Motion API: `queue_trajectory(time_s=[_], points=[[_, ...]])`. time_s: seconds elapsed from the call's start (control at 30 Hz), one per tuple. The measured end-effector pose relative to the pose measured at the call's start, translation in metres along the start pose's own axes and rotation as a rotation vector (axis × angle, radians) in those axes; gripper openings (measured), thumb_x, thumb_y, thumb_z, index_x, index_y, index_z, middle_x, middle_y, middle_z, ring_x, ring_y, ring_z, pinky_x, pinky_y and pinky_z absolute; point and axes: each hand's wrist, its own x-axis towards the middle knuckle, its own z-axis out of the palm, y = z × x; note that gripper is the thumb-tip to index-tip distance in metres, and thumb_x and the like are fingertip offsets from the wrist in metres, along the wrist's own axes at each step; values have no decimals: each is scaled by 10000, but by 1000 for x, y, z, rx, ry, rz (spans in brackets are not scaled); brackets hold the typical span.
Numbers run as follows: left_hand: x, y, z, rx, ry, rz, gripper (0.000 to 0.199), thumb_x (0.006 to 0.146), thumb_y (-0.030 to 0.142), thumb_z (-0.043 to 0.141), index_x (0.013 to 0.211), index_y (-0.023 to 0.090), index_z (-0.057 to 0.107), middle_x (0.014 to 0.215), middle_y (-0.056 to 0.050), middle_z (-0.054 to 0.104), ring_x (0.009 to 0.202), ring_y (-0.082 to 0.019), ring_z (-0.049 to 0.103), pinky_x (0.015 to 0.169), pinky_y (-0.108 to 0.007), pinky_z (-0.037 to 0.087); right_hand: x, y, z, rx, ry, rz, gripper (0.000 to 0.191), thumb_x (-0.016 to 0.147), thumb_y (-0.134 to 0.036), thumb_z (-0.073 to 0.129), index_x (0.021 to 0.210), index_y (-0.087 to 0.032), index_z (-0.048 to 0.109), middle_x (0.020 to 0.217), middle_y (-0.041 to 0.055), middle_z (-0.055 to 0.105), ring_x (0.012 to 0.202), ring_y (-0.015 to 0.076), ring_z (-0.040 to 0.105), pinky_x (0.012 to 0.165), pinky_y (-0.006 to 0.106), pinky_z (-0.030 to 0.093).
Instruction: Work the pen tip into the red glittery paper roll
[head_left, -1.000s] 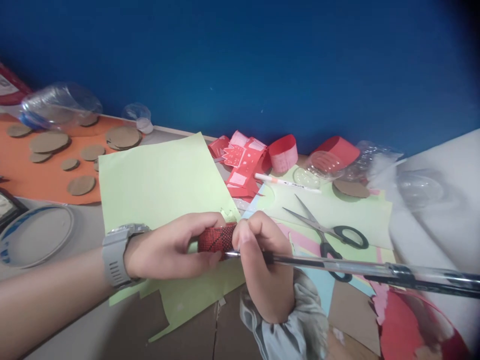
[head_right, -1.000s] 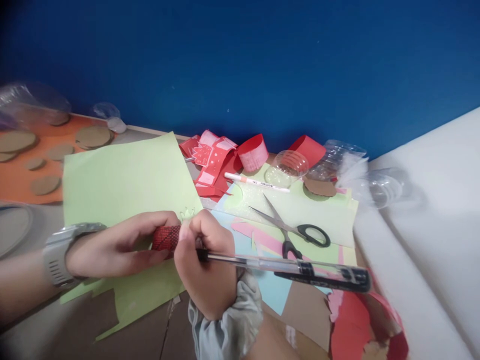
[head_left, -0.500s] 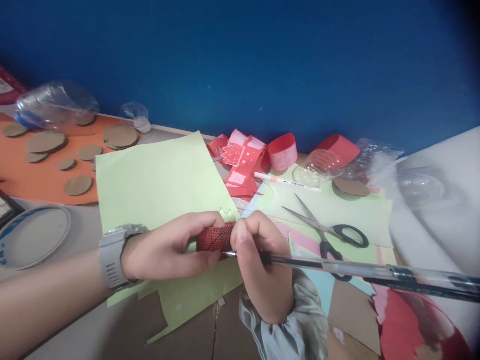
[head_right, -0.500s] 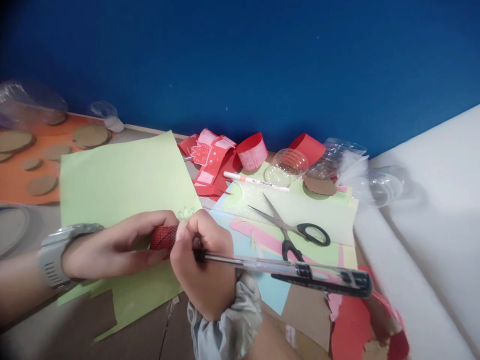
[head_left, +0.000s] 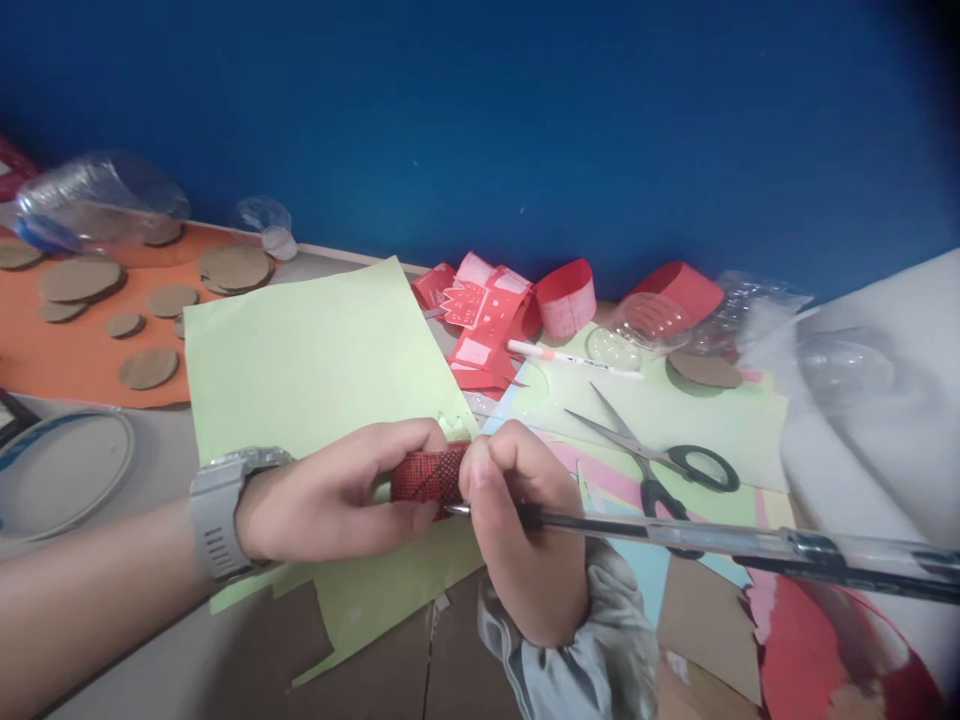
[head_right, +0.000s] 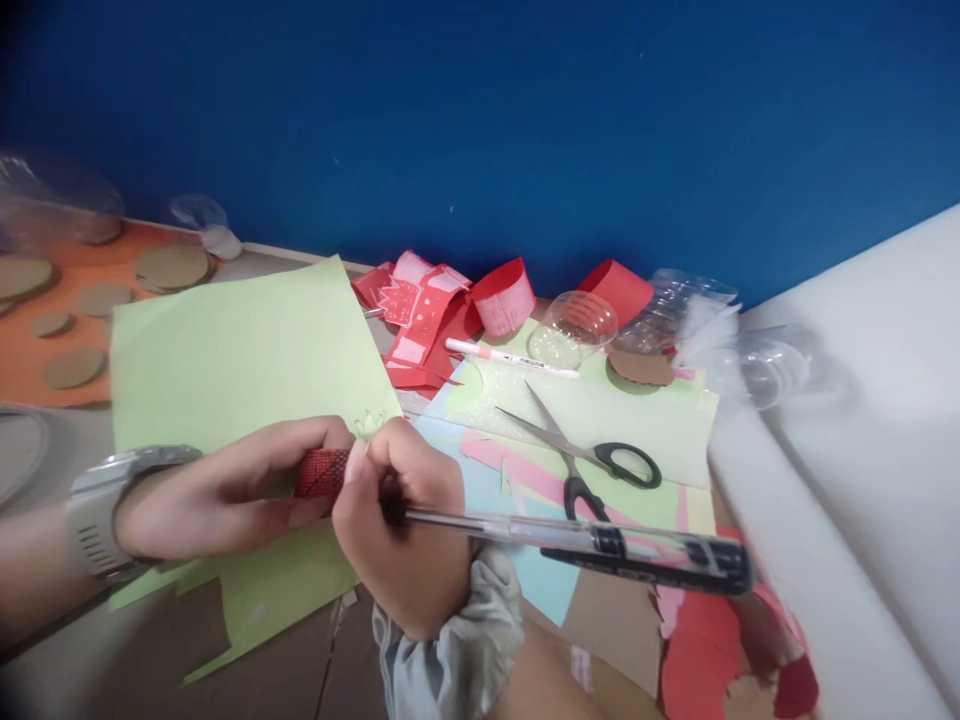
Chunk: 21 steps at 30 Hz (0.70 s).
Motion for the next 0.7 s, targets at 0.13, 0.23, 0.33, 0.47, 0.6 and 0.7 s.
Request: queue_trajectory(time_s=[0.13, 0.23, 0.33, 0.47, 0.6, 0.7], points=[[-2, -1, 1, -15, -13, -14, 123, 851, 58, 503, 869, 167, 449, 804, 27, 473, 719, -121, 452, 654, -223, 399, -1, 1, 0, -12, 23, 1, 278, 943, -182, 430, 678, -204, 348, 571, -67, 315, 500, 69, 298, 471, 227, 252], [-2, -1, 1, -18, -4, -30, 131, 851, 57, 507, 876, 170, 445, 811, 27, 470, 727, -124, 450, 658, -230, 394, -1, 0, 1, 1, 9, 2, 283, 948, -189, 423, 678, -205, 341, 570, -67, 314, 498, 69, 298, 468, 227, 253], [-1, -1, 1, -25, 1, -35, 129, 856, 58, 501, 880, 171, 444, 812, 27, 470, 727, -125, 451, 664, -234, 394, -1, 0, 0, 2, -2, 8, 283, 946, -181, 429, 679, -205, 338, 572, -67, 328, 498, 66, 303, 467, 222, 257], [-1, -1, 0, -32, -2, -29, 126, 862, 60, 500, 887, 171, 445, 824, 24, 472, 736, -126, 452, 672, -234, 397, -1, 0, -1, -15, 17, 7, 265, 942, -161, 428, 691, -204, 353, 582, -67, 342, 506, 63, 311, 473, 215, 260], [-2, -2, 0, -43, -8, -41, 111, 876, 82, 506, 884, 173, 443, 830, 20, 476, 747, -130, 453, 677, -238, 400, -1, 0, -1, 2, 1, 9, 259, 940, -158, 425, 694, -205, 355, 585, -64, 349, 512, 66, 318, 479, 215, 267], [-2, -2, 1, -53, -12, -42, 111, 877, 84, 504, 886, 175, 441, 824, 24, 471, 738, -127, 448, 667, -236, 396, -1, 1, 0, 13, -3, 13, 262, 937, -160, 430, 692, -206, 350, 581, -65, 341, 505, 66, 312, 477, 218, 263]])
